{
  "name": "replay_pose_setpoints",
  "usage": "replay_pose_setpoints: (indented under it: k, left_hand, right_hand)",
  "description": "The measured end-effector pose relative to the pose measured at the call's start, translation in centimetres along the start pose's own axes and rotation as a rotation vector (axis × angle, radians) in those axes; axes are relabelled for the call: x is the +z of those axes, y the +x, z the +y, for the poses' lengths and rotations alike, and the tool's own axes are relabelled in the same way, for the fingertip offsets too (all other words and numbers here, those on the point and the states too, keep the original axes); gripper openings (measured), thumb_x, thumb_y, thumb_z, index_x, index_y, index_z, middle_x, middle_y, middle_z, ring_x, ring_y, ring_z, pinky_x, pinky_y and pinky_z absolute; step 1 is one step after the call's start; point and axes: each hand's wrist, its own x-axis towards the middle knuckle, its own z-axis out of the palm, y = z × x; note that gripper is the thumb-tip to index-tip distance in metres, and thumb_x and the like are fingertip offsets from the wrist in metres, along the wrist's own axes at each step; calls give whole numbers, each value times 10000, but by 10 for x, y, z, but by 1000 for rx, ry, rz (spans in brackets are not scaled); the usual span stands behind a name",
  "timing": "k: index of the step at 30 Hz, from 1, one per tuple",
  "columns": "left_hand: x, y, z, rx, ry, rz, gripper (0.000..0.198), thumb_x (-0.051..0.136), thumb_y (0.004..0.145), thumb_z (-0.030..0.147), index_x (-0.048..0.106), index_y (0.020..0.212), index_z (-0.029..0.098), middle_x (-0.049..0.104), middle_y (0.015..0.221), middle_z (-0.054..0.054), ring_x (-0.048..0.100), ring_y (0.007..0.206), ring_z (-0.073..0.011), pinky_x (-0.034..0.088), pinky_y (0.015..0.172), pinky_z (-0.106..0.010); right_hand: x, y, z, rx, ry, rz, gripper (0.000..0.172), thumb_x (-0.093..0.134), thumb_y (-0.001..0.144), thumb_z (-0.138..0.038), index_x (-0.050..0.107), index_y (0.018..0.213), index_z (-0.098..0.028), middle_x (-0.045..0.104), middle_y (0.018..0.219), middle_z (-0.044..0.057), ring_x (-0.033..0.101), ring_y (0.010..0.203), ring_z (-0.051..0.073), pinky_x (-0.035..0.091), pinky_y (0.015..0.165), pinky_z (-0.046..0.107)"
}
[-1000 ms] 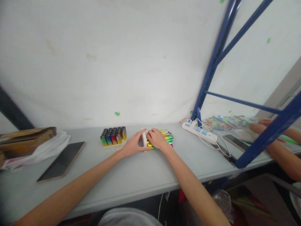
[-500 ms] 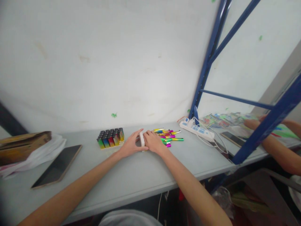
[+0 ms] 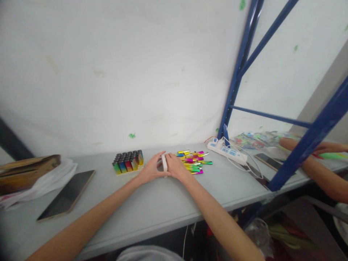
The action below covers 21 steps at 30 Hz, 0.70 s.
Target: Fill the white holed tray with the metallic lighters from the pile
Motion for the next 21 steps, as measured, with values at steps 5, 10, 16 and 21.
replay_pose_setpoints:
  k: [5,10,16,21]
  left_hand:
    - [-3,3,-2,-10,-2,1,1103,964,651,564,461,1579,244,559,1524,-171,596,1394,-363,518,1183,-519]
    - [-20,-2,-1,-33,33,-37,1130,958,643,616,458,1579,229,555,1496,-173,625,1346,-353,540,1161,-507]
    - [-18,-2,-9,12,-15,-40,1107,956,670,604,451,1592,259,522,1551,-171,532,1465,-364,469,1227,-519]
    - [-21,0,-7,2,35,-65,1056,936,700,576,456,1583,251,531,1559,-166,557,1440,-353,469,1226,-500]
  right_hand:
    - [14,-6,8,-65,36,-18,391,516,1064,-198,610,1431,-103,635,1477,209,559,1422,292,409,1219,439]
    - [8,-9,16,18,4,-3,386,381,1107,-167,654,1368,-82,664,1452,212,583,1417,274,420,1216,427]
    - [15,-8,-5,-52,39,-29,471,481,1099,-273,533,1551,-152,550,1606,195,481,1514,315,382,1241,522]
    - [17,-17,-2,-7,-38,-71,479,371,1127,-285,511,1578,-207,465,1687,161,400,1566,358,321,1239,672]
